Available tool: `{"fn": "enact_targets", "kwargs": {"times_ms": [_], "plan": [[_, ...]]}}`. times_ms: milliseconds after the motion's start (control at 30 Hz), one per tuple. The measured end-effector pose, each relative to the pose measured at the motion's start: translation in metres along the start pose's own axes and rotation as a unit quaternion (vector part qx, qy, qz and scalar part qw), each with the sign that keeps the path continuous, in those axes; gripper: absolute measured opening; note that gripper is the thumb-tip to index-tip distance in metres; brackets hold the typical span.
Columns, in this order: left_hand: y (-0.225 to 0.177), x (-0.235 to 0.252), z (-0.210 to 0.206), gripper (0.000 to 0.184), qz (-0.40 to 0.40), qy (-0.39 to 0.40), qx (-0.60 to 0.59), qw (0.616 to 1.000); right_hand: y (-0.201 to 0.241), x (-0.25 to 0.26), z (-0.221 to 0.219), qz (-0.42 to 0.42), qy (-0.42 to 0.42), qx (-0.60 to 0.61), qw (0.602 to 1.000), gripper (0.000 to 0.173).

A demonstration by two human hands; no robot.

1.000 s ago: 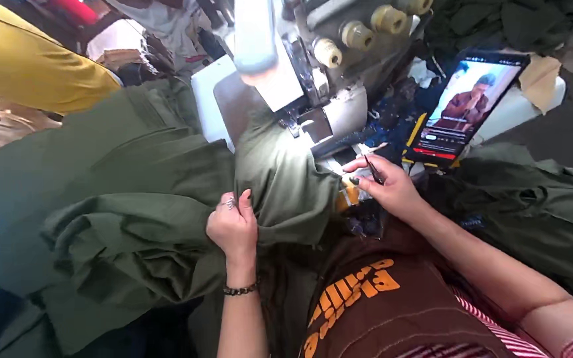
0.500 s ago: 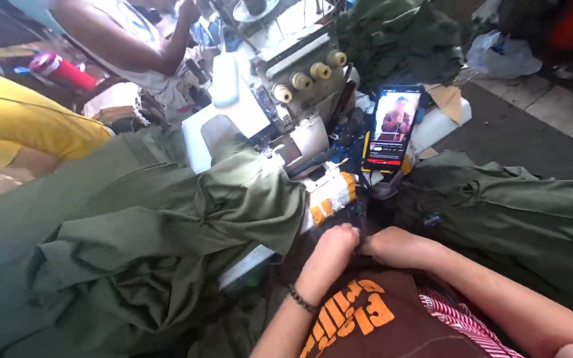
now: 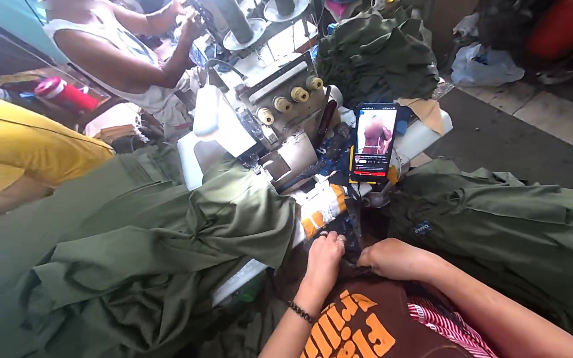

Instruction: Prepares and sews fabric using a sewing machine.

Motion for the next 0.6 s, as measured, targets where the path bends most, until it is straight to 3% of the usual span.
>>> {"fn": "enact_targets", "kwargs": {"times_ms": [100,200,300,367,433,500,600], "plan": [[-0.001,0.0,0.008,0.004,-0.022,-0.1,0.025,0.994,-0.004,0.002,0.0,0.005,-0.004,0.001,1.0,0.027],[-0.001,0.002,0.019,0.018,-0.018,-0.146,0.004,0.989,-0.008,0.005,0.001,0.014,-0.012,0.009,1.0,0.026],[0.003,0.0,0.036,0.019,0.015,-0.208,-0.03,0.978,-0.012,0.007,0.004,0.022,-0.016,0.026,0.999,0.028],[0.01,-0.003,0.05,0.013,0.071,-0.248,-0.121,0.959,-0.013,0.005,0.011,0.043,-0.087,0.057,0.994,0.029],[0.022,-0.004,0.066,0.011,0.143,-0.23,-0.29,0.918,-0.013,0.002,0.023,0.061,-0.221,0.116,0.966,0.025],[0.032,-0.005,0.078,0.011,0.214,-0.184,-0.464,0.84,-0.011,0.004,0.038,0.071,-0.357,0.207,0.908,0.023],[0.039,-0.007,0.084,0.012,0.265,-0.141,-0.598,0.743,-0.004,0.015,0.057,0.055,-0.455,0.344,0.819,0.019]]}}
Point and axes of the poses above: each hand's wrist, its own x-axis towards the middle knuckle, its own z-axis out of the back of the hand, y = z × x, the point moved 3 cm from there along x, towards the middle knuckle, and after that the axes turned 9 degrees about z, right-handed, at the moved point
